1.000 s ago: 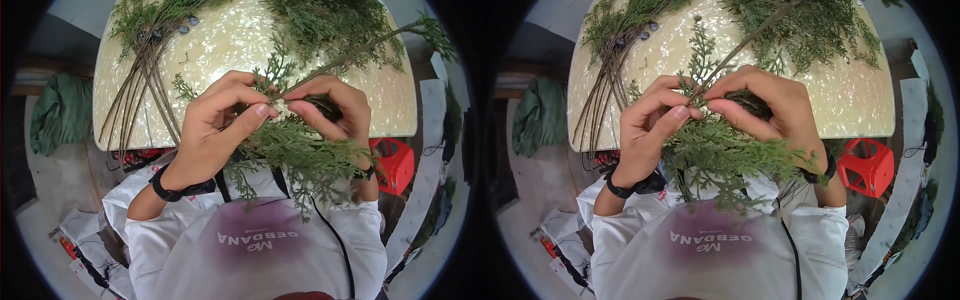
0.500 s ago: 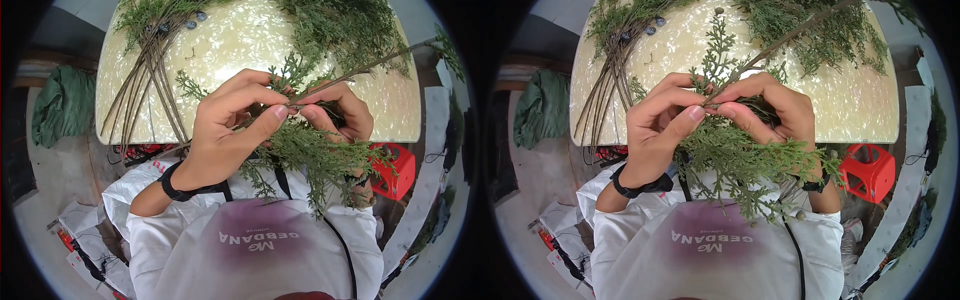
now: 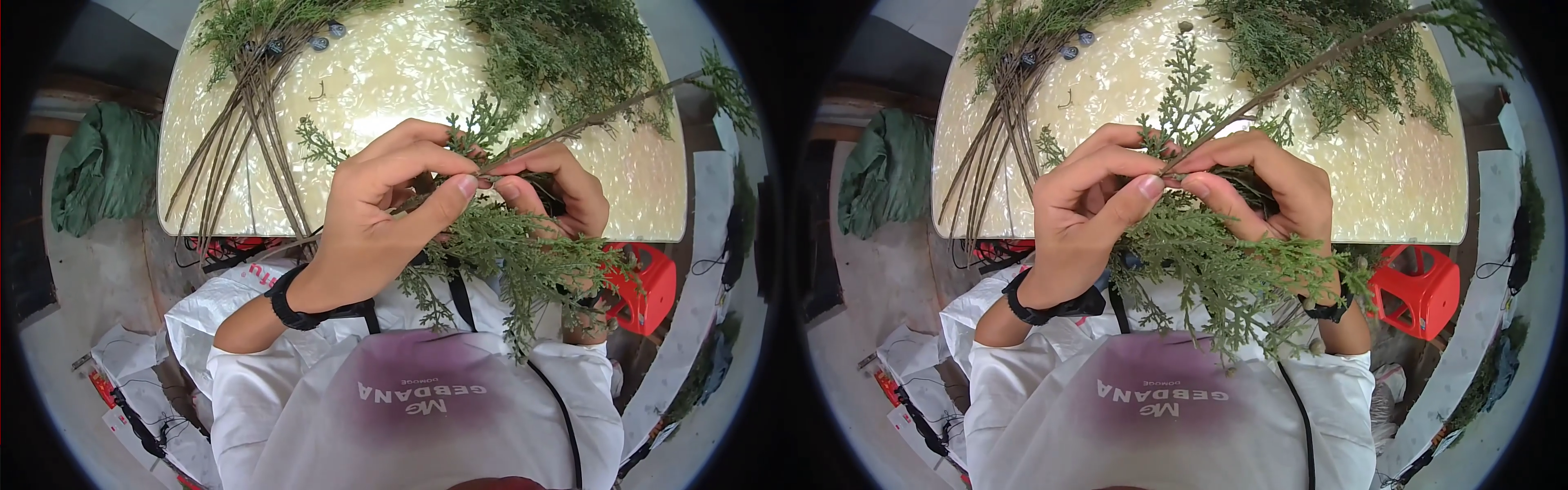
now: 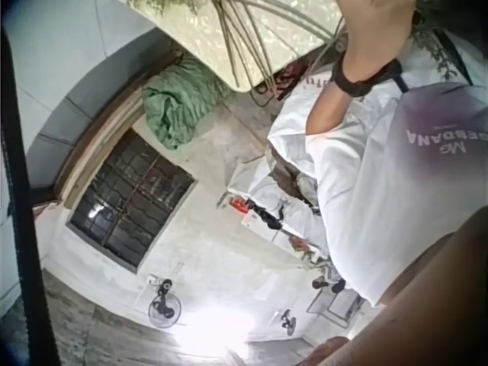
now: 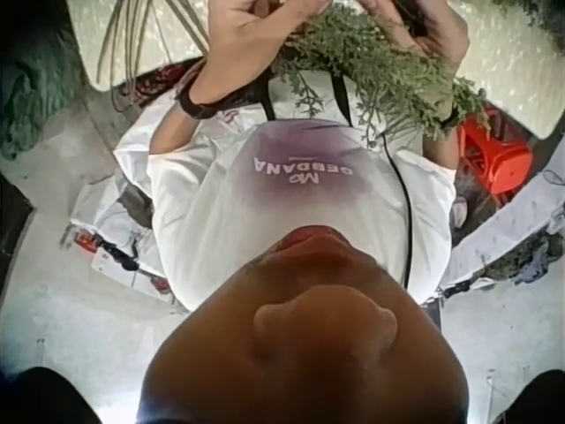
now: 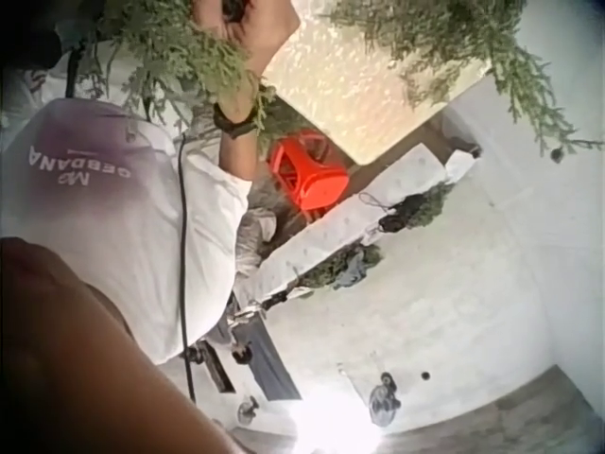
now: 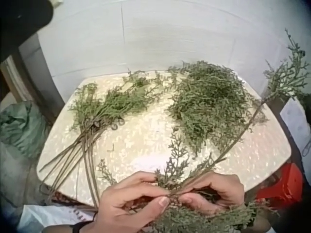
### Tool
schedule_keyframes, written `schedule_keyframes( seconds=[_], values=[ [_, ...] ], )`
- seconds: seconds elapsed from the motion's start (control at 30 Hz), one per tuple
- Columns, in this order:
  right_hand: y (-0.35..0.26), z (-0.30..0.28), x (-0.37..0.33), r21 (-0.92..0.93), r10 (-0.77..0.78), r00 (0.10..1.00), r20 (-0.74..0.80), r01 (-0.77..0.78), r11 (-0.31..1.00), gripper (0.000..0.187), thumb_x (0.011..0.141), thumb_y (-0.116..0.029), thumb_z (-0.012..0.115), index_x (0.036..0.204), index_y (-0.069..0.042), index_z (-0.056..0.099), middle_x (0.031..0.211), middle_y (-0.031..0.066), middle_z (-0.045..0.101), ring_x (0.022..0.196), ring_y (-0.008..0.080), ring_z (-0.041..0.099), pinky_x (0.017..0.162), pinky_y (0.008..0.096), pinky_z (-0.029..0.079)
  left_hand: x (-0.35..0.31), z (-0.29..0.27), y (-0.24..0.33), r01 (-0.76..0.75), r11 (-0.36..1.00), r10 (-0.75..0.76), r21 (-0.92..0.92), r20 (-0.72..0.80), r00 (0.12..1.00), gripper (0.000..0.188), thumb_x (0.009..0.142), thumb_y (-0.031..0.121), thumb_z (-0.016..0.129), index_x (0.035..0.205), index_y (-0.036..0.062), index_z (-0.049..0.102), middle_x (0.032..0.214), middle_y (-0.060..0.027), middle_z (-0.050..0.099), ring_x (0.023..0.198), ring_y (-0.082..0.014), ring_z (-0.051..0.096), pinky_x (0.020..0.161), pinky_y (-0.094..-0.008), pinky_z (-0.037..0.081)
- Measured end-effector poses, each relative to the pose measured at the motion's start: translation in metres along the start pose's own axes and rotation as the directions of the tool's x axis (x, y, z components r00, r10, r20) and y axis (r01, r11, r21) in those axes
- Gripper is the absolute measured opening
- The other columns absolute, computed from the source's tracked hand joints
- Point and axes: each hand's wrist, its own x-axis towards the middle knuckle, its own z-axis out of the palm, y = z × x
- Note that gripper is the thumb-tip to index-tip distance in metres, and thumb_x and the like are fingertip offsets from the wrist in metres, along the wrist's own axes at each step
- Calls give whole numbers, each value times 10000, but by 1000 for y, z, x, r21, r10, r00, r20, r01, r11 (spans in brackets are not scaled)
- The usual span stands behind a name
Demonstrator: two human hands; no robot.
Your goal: The person assembles a decorative branch by picking up a stem and attaching small sprigs of greenery to it. They secure each sprig by wrapping black tape around the connection points, repeating this process until the branch is complete.
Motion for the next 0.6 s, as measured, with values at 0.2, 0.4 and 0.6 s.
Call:
schedule_keyframes(
  seconds=[0.2,0.4,0.6],
  values=[
    [3,4,-1,31,22,999,-40,-21,999,108,850,3,694,942,33,645,940,122,685,843,163,664,744,261,521,1,-5,-3,1,997,-3,71,25,1000,141,882,-6,650,1010,-54,688,1137,-95,568,733,-30,527,573,-156,391],
    [3,1,-1,34,46,999,-29,-45,998,107,844,9,699,937,29,651,924,122,688,835,165,666,744,258,519,1,-6,-3,7,998,-9,62,35,999,153,873,-14,661,1017,-54,697,1127,-94,579,745,-36,557,572,-160,419],
    [-1,-3,2,-125,4,999,49,3,992,126,831,-9,723,933,22,656,896,128,693,800,159,673,698,254,521,2,-6,-5,-39,991,33,129,49,998,161,863,-7,680,1017,-48,709,1129,-98,592,768,-48,585,576,-161,432]
  ],
)
